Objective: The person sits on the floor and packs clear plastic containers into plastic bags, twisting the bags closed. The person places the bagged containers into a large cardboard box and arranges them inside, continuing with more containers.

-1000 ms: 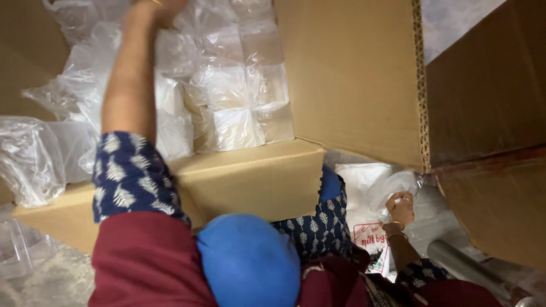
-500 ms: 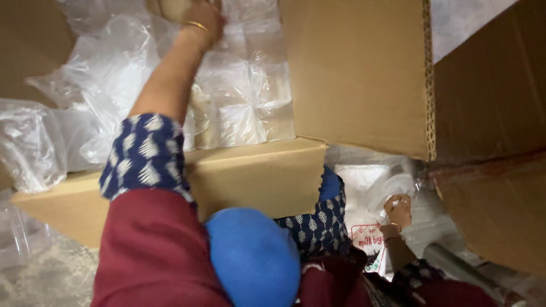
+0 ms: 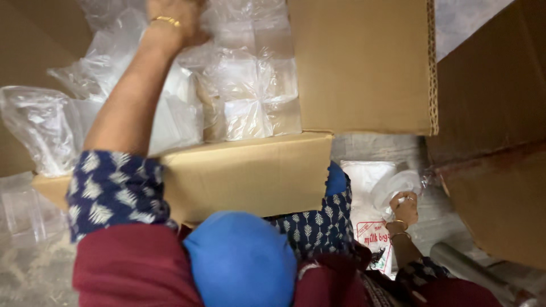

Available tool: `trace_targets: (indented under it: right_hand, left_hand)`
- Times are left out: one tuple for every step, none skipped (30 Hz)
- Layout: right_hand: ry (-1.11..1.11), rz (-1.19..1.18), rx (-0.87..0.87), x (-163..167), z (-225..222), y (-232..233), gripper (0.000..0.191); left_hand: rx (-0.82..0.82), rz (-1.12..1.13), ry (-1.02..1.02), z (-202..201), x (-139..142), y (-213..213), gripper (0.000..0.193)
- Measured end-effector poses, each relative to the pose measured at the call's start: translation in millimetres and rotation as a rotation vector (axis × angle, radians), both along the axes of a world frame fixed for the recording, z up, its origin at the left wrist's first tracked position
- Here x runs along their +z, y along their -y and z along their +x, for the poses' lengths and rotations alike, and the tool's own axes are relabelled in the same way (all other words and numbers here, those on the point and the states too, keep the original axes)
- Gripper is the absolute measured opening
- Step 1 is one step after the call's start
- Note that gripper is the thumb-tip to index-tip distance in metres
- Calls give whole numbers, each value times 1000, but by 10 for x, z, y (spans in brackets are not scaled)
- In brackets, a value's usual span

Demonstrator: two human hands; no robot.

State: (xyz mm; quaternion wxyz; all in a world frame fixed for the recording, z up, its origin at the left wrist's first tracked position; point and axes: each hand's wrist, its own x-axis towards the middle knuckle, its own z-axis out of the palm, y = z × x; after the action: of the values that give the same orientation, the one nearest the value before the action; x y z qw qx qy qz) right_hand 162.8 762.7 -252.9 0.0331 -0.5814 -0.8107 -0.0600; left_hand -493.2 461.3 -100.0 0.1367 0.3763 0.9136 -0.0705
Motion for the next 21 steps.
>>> trace_targets:
  right_hand:
    - [17,-32,-35,-18,20,-1,13]
    - [41,-65,-2,-33,43,4,27]
    - [65,-98,32,-32,72,8,53]
    - [90,-130,67,-12,72,29,80]
    - [61,-104,61,3,40,70,58]
    - [47,-97,58,50,8,97,53]
    - [31,-101,70,88,-40,154,49]
    - [14,-101,80,132,-108,220,45]
    - [-3,-104,97,163,-184,297,41]
    - [-22,-111,117,193,-265,385,37]
    - [-51,-126,141,199,-344,500,34]
    - [-92,-157,152,179,-435,645,30]
    - [-127,-194,172,170,-500,772,28]
    - [-155,-245,188,142,-571,897,25]
    - [-172,-287,183,113,-630,996,24]
    - [-188,-325,185,99,-672,1068,23]
    - [-197,-347,181,104,-698,1122,24]
    - [-227,-325,189,101,-703,1145,25]
    - [-250,-303,209,114,-709,1153,27]
    - [-276,-274,226,127,-702,1151,28]
    - [-273,-336,154,147,-696,1139,28]
  left_hand:
    - [60,-103,-70,41,77,184,87]
    - [123,-206,-142,79,133,378,110]
    - [118,-197,-167,141,150,571,105]
    - [113,-189,-191,205,136,748,100]
    - [108,-180,-214,214,114,885,97]
    - [171,-190,-163,175,88,993,98]
    - [238,-197,-107,156,33,1097,100]
    - [306,-201,-51,125,-18,1198,102]
    - [296,-141,-52,100,-85,1274,99]
    - [289,-80,-54,89,-159,1322,97]
    - [281,-24,-57,85,-227,1372,94]
    - [302,-44,-12,104,-283,1391,95]
    - [320,-68,35,122,-335,1397,96]
    - [335,-93,85,121,-362,1411,97]
    - [320,-59,106,123,-351,1419,92]
    - [303,-23,125,107,-301,1424,88]
    - [284,14,142,84,-225,1418,83]
    - [319,37,162,23,-101,1420,78]
    - [351,60,183,-58,51,1414,72]
    - [324,142,116,-118,213,1431,71]
    - [299,228,50,-160,363,1434,70]
